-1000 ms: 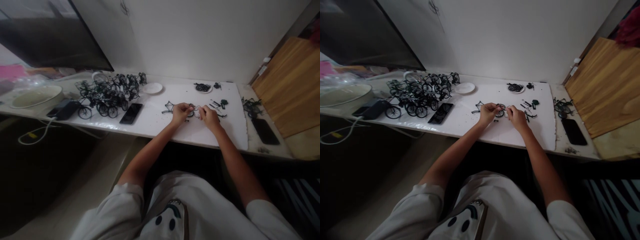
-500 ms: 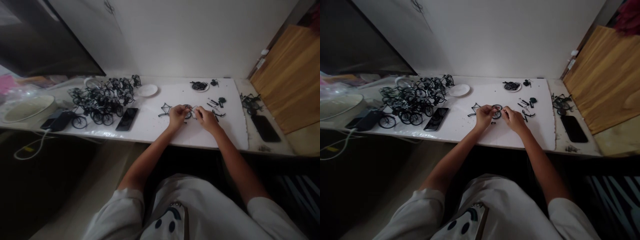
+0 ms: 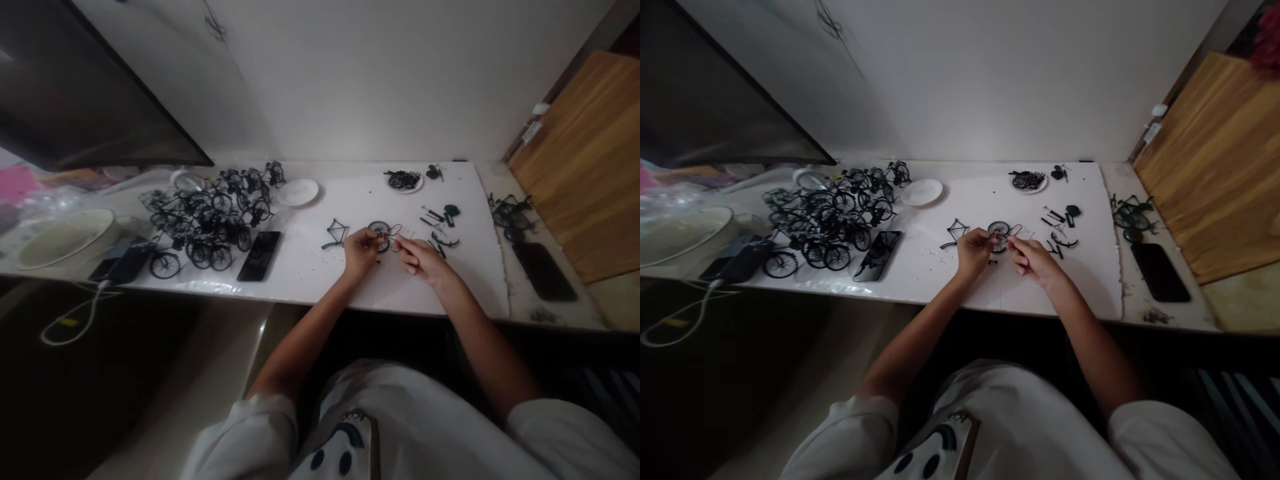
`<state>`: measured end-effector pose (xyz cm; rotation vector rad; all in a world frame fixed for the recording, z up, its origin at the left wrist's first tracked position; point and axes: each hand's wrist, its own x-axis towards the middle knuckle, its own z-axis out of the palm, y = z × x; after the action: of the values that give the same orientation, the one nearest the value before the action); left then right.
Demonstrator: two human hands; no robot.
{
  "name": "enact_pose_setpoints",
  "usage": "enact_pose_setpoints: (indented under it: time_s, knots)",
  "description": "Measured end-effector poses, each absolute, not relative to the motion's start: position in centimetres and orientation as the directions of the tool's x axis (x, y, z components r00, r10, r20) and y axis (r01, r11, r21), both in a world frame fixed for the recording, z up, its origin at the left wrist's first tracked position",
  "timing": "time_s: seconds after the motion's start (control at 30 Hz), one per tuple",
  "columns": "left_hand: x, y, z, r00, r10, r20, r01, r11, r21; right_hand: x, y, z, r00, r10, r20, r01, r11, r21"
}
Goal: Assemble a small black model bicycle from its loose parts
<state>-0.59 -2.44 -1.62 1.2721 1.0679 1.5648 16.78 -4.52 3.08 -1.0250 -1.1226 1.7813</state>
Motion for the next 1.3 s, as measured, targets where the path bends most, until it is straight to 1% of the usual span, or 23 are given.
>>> enact_pose_setpoints:
  time_s: [0.07, 0.13, 0.23, 0.3, 0.4, 0.47, 0.53, 0.6, 0.63, 0.7, 0.77, 0.8, 0.83, 0.9, 0.93, 0.97, 1.0, 1.03, 1.07, 1.1, 1.17, 1.23, 1.3]
  knots:
    - [-0.6, -2.7, -1.5, -0.143, 0.947, 0.287, -0.072, -0.299, 0.952, 16.8, -4.4, 3.1, -0.395, 0.886, -0.242, -0.254, -0.358, -0.899]
    - [-0.5, -2.8, -1.6, -0.149, 0.945, 0.292, -0.059, -0.303, 0.951, 16.8, -4.5, 3.2, -0.380, 0.887, -0.261, -0.248, -0.370, -0.895]
    - [-0.5, -2.7, -2.1, -0.148, 0.944, 0.296, -0.006, -0.300, 0.954, 16.7, -4.6, 3.3, -0.315, 0.899, -0.304, -0.124, -0.357, -0.926]
    - [-0.4, -2.7, -2.4, -0.125, 0.948, 0.293, -0.025, -0.298, 0.954, 16.6, -4.8, 3.3, -0.279, 0.917, -0.284, -0.040, -0.307, -0.951]
    - [-0.4, -2.7, -2.3, -0.094, 0.958, 0.269, -0.104, -0.279, 0.955, 16.7, -5.1, 3.3, -0.225, 0.961, -0.161, 0.086, -0.145, -0.986]
    - [-0.4, -2.8, -1.8, -0.065, 0.968, 0.241, -0.144, -0.248, 0.958, 16.9, -5.3, 3.2, -0.176, 0.984, 0.018, 0.238, 0.060, -0.969]
    - [-0.7, -2.6, -1.1, -0.033, 0.977, 0.213, -0.155, -0.215, 0.964, 17.2, -5.3, 3.1, -0.184, 0.949, 0.257, 0.438, 0.313, -0.843]
    - [-1.0, -2.2, -0.3, 0.001, 0.979, 0.203, -0.164, -0.200, 0.966, 17.7, -5.0, 2.8, -0.266, 0.858, 0.440, 0.573, 0.508, -0.643]
    - [-1.2, -1.8, 0.0, 0.027, 0.980, 0.199, -0.180, -0.191, 0.965, 17.9, -4.7, 2.7, -0.307, 0.815, 0.491, 0.622, 0.563, -0.545]
    - [-1.5, -0.8, 0.4, 0.073, 0.981, 0.178, -0.222, -0.157, 0.962, 18.2, -3.8, 2.5, -0.360, 0.772, 0.524, 0.704, 0.593, -0.391]
    - [-1.7, 0.4, 0.5, 0.092, 0.979, 0.181, -0.254, -0.153, 0.955, 18.2, -3.0, 2.5, -0.369, 0.778, 0.509, 0.747, 0.574, -0.336]
    - [-1.7, 1.1, 0.5, 0.095, 0.976, 0.195, -0.262, -0.164, 0.951, 18.0, -2.6, 2.6, -0.356, 0.796, 0.489, 0.751, 0.555, -0.357]
    - [-1.6, 1.7, 0.4, 0.093, 0.974, 0.206, -0.273, -0.174, 0.946, 17.7, -2.2, 2.8, -0.331, 0.823, 0.462, 0.740, 0.530, -0.414]
    - [-1.3, 3.0, 0.1, 0.053, 0.972, 0.228, -0.294, -0.203, 0.934, 16.9, -1.6, 3.3, -0.257, 0.891, 0.374, 0.643, 0.446, -0.623]
    - [-1.2, 3.5, 0.0, 0.025, 0.968, 0.248, -0.295, -0.230, 0.927, 16.5, -1.4, 3.6, -0.216, 0.931, 0.293, 0.547, 0.364, -0.754]
    - [-1.1, 4.0, -0.2, 0.001, 0.964, 0.266, -0.288, -0.255, 0.923, 16.0, -1.1, 4.0, -0.184, 0.964, 0.191, 0.421, 0.253, -0.871]
    - [-1.1, 4.4, -0.3, -0.025, 0.961, 0.277, -0.280, -0.273, 0.920, 15.6, -0.7, 4.3, -0.172, 0.982, 0.079, 0.273, 0.125, -0.954]
    - [-1.0, 4.8, -0.5, -0.042, 0.958, 0.284, -0.275, -0.285, 0.918, 15.3, -0.3, 4.5, -0.182, 0.983, -0.030, 0.120, -0.009, -0.993]
    - [-1.1, 5.0, -0.7, -0.053, 0.956, 0.288, -0.270, -0.291, 0.918, 15.1, 0.2, 4.7, -0.221, 0.967, -0.125, -0.013, -0.131, -0.991]
    - [-1.2, 5.2, -0.9, -0.065, 0.955, 0.290, -0.261, -0.297, 0.919, 14.9, 0.7, 4.9, -0.272, 0.942, -0.197, -0.099, -0.231, -0.968]
    - [-1.6, 5.4, -1.2, -0.092, 0.949, 0.300, -0.223, -0.313, 0.923, 14.7, 1.7, 5.0, -0.334, 0.903, -0.270, -0.166, -0.338, -0.926]
    - [-2.1, 5.6, -1.4, -0.118, 0.945, 0.306, -0.178, -0.323, 0.930, 14.4, 2.5, 4.9, -0.340, 0.892, -0.299, -0.109, -0.353, -0.929]
    - [-2.6, 5.7, -1.5, -0.124, 0.948, 0.295, -0.164, -0.312, 0.936, 14.0, 2.9, 4.5, -0.289, 0.922, -0.259, 0.047, -0.257, -0.965]
